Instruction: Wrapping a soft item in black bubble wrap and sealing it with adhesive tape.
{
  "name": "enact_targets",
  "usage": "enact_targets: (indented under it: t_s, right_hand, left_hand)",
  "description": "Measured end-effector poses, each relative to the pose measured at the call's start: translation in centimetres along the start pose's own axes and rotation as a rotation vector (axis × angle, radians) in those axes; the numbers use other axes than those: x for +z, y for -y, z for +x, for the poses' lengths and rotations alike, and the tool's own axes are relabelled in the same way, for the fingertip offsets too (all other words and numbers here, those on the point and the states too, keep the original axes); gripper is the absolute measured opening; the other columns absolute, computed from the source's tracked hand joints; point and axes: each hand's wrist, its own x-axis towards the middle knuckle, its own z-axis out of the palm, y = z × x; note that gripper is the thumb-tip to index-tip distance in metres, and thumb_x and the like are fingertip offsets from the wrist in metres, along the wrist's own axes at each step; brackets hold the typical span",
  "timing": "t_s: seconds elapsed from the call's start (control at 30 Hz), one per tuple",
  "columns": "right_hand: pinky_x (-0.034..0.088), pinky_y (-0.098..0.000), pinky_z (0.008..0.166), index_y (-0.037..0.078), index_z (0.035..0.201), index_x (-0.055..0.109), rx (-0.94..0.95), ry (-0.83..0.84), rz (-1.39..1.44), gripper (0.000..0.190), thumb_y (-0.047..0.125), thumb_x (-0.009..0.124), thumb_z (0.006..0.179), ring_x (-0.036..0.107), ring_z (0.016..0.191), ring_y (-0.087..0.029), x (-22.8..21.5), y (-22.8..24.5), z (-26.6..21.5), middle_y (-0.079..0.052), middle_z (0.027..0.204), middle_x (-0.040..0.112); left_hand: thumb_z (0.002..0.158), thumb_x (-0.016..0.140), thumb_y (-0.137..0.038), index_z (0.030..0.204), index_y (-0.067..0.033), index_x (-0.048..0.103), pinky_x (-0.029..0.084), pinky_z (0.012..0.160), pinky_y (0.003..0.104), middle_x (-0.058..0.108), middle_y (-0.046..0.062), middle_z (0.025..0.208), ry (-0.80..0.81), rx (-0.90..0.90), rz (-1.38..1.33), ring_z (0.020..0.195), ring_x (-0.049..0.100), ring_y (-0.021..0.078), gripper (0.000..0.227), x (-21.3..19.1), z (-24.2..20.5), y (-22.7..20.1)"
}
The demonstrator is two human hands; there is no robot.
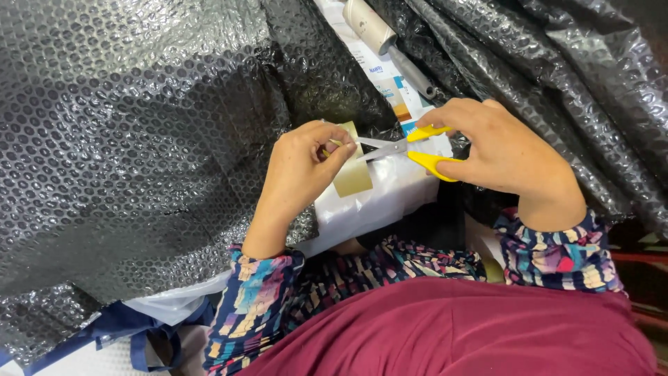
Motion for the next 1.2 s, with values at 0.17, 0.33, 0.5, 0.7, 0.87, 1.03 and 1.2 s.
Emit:
enact_targets:
  t_s: [0.17, 0.33, 0.5, 0.7, 0.87, 1.03, 1.2]
  right_hand:
    - [0.036, -0.0357, 0.091, 0.012, 0.120, 0.070, -0.064, 0.005, -0.097, 0.051, 0.022, 0.074, 0.070, 0.060, 0.099, -0.022, -0.1, 1.1, 0.6, -0.003, 0.114, 0.068]
    - [0.036, -0.0360, 0.093, 0.012, 0.118, 0.071, -0.113, 0.006, -0.130, 0.050, 0.022, 0.076, 0.070, 0.061, 0.100, -0.023, 0.2, 0.6, 1.4, -0.004, 0.113, 0.069]
    - [0.036, -0.0354, 0.092, 0.014, 0.116, 0.072, -0.150, 0.028, -0.137, 0.045, 0.021, 0.074, 0.072, 0.061, 0.097, -0.021, 0.1, 0.4, 1.9, -0.002, 0.114, 0.070]
    - [0.035, -0.0339, 0.091, 0.016, 0.106, 0.077, -0.151, -0.003, -0.139, 0.036, 0.012, 0.072, 0.071, 0.059, 0.077, -0.020, 0.0, 0.5, 2.0, 0.003, 0.104, 0.073]
    - [0.043, -0.0349, 0.078, 0.014, 0.106, 0.077, -0.148, -0.028, -0.184, 0.040, 0.009, 0.075, 0.067, 0.057, 0.069, -0.025, 0.0, 1.1, 2.1, 0.001, 0.100, 0.074]
    - [0.054, -0.0326, 0.067, 0.003, 0.106, 0.076, -0.003, 0.041, 0.032, 0.038, 0.007, 0.072, 0.068, 0.069, 0.072, -0.024, 1.0, -0.6, 1.6, -0.008, 0.098, 0.077]
    - [0.058, -0.0364, 0.081, 0.009, 0.122, 0.072, 0.194, 0.072, 0.448, 0.056, -0.001, 0.078, 0.067, 0.072, 0.096, -0.025, 4.1, -4.0, 0.8, -0.012, 0.099, 0.075]
  left_hand:
    - [0.083, 0.076, -0.011, 0.081, -0.0049, 0.076, 0.047, 0.054, 0.022, 0.066, 0.000, 0.087, 0.032, -0.017, -0.063, 0.063, 0.056, 0.0090, 0.006, 0.4, 0.0, 0.2]
    - [0.081, 0.077, -0.009, 0.082, -0.0045, 0.076, 0.047, 0.053, 0.023, 0.065, 0.002, 0.088, 0.042, -0.013, -0.083, 0.063, 0.057, 0.0098, 0.005, 0.6, 0.1, 0.3]
    - [0.082, 0.076, -0.011, 0.082, -0.0043, 0.077, 0.046, 0.054, 0.023, 0.063, 0.001, 0.087, 0.053, -0.030, -0.090, 0.065, 0.055, 0.0090, 0.006, 0.6, 0.2, 0.3]
    - [0.084, 0.075, -0.011, 0.084, -0.0046, 0.075, 0.046, 0.056, 0.022, 0.057, 0.001, 0.088, 0.061, -0.061, -0.140, 0.067, 0.053, 0.0083, 0.007, 0.8, 0.2, 0.6]
    - [0.089, 0.072, -0.010, 0.090, -0.0017, 0.072, 0.042, 0.055, 0.021, 0.056, 0.001, 0.091, 0.018, -0.040, -0.246, 0.066, 0.047, 0.0066, 0.009, 0.9, 0.2, 0.7]
    - [0.096, 0.063, -0.004, 0.099, -0.0007, 0.062, 0.043, 0.057, 0.020, 0.054, 0.003, 0.098, -0.030, -0.056, -0.471, 0.067, 0.049, 0.0060, 0.005, 1.4, 0.2, 2.3]
    - [0.101, 0.059, -0.013, 0.103, 0.0003, 0.061, 0.060, 0.070, 0.033, 0.054, 0.013, 0.106, -0.002, -0.028, -0.444, 0.096, 0.073, 0.0282, 0.014, 1.6, 0.1, 3.7]
